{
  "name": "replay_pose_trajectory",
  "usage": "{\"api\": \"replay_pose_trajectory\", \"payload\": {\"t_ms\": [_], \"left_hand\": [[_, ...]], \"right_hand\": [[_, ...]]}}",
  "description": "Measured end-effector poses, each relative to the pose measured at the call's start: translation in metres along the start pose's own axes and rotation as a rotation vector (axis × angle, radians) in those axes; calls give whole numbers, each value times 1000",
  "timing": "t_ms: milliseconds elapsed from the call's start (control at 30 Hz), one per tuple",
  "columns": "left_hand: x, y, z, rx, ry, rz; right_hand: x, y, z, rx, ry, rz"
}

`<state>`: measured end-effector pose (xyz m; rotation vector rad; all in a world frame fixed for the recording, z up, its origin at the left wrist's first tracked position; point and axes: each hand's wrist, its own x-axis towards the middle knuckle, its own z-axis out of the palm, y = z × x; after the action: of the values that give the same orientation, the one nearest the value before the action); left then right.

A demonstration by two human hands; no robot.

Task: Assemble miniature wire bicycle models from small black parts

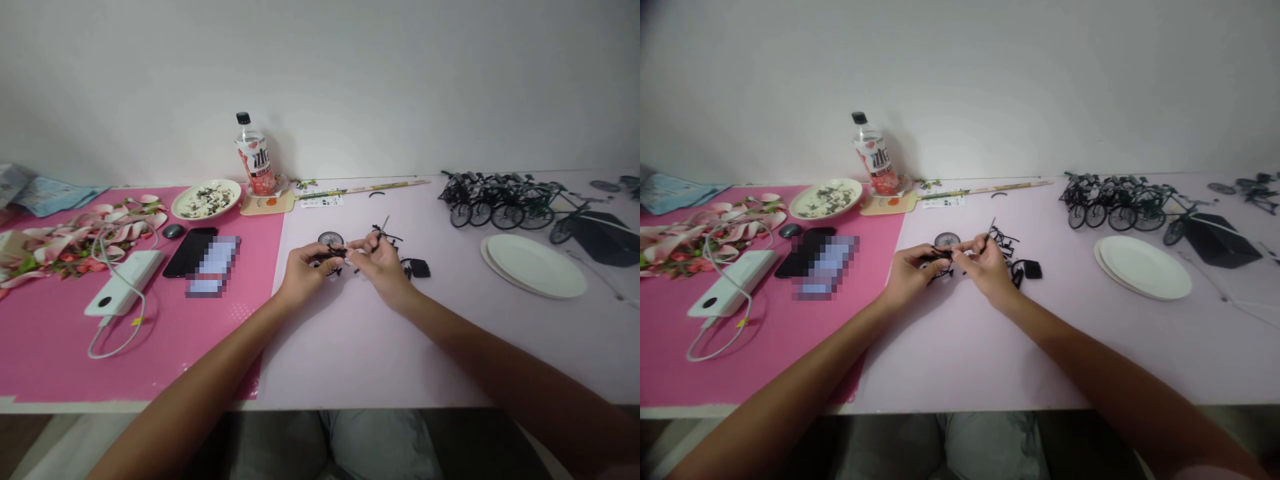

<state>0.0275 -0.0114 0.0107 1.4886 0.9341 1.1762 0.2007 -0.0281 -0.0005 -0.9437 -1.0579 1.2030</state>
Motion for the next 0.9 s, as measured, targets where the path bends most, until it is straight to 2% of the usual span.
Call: {"api": "replay_pose_trajectory", "payload": {"t_ms": [333, 533, 600, 900], "left_hand": [[-5, 0, 2, 134, 102, 233], [-6, 0, 3, 145, 111, 242], [-6, 1, 3, 132, 114, 209], [-7, 6, 3, -48, 49, 22]], "right_hand": [[-3, -5, 3, -15, 1, -20], [-3, -6, 4, -12, -23, -75], [-2, -4, 4, -51, -16, -142], [-5, -6, 4, -390, 46, -618]]}}
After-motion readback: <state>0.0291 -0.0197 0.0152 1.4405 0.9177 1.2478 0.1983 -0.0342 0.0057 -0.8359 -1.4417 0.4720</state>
